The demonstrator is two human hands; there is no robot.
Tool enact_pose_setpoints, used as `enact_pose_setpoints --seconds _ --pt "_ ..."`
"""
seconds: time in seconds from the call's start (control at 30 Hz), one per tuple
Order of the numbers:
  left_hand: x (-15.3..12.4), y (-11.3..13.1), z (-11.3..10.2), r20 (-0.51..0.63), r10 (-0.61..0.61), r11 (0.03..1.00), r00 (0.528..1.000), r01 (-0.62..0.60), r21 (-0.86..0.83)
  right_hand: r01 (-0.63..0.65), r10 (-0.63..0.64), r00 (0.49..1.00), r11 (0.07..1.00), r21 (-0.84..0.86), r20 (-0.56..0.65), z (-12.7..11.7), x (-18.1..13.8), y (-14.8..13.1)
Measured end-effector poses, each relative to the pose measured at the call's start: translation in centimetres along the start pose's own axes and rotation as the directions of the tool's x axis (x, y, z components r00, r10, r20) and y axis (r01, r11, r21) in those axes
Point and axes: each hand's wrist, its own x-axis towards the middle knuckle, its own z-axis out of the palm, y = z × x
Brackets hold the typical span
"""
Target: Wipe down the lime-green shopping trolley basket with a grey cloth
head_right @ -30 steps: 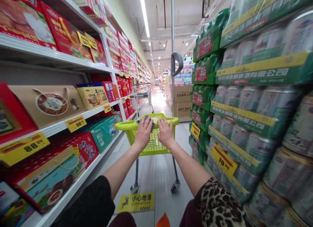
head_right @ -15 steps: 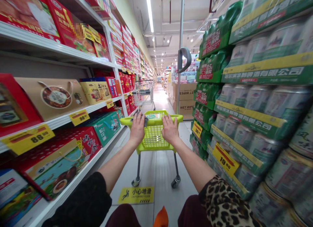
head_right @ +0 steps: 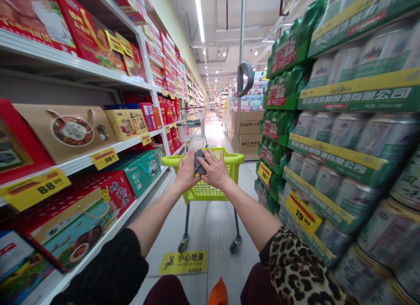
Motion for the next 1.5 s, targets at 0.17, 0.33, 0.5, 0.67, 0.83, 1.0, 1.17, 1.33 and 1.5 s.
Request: enact_pose_setpoints --seconds 0.17,0.33,0.5,0.67,0.83,1.0,1.17,1.33,1.5 --pt "0.0 -2.0 -1.7 0.209 -0.174 0.982 0.962 0.155 0.106 -0.012 0.013 0.998 1.0 -0.015 0.069 0.1 1.4 -0.7" --pt "-0.3 -2.5 -1.8 0.182 -0.188 0.978 0.965 0.166 0.13 0.01 0.0 0.986 0.998 -0.064 0.165 0.8 3.1 -2.1" --pt "-0.8 -2.7 -1.6 0.16 -0.208 0.974 0.965 0.188 0.129 -0.034 0.041 0.989 0.998 -0.046 0.143 1.7 3.4 -2.1" --pt "-0.9 -2.7 -1.5 0.166 -0.225 0.971 0.96 0.206 0.124 -0.18 0.177 0.981 0.983 0.03 0.076 0.5 1.2 0.9" --pt "-0.9 -2.6 -1.6 0.15 -0.226 0.968 0.963 0.205 0.143 -0.274 0.274 0.962 0.961 0.021 0.009 -0.9 -1.9 5.0" --pt "-0.7 -1.9 -1.8 0.164 -0.224 0.965 0.961 0.195 0.177 -0.312 0.308 0.948 0.949 -0.047 -0.076 -0.8 -3.2 5.4" --pt "0.2 0.4 -0.9 0.166 -0.139 0.968 0.976 0.099 0.231 -0.338 0.335 0.94 0.94 -0.041 -0.067 0.0 -2.0 3.1" --pt "0.6 1.2 -0.3 0.15 -0.172 0.966 0.974 0.136 0.221 -0.327 0.326 0.945 0.941 -0.084 -0.026 0.3 -0.9 3.3" --pt "0.1 0.7 -0.4 0.172 -0.152 0.971 0.973 0.115 0.21 -0.312 0.304 0.948 0.947 -0.075 -0.095 0.2 -2.2 5.6"
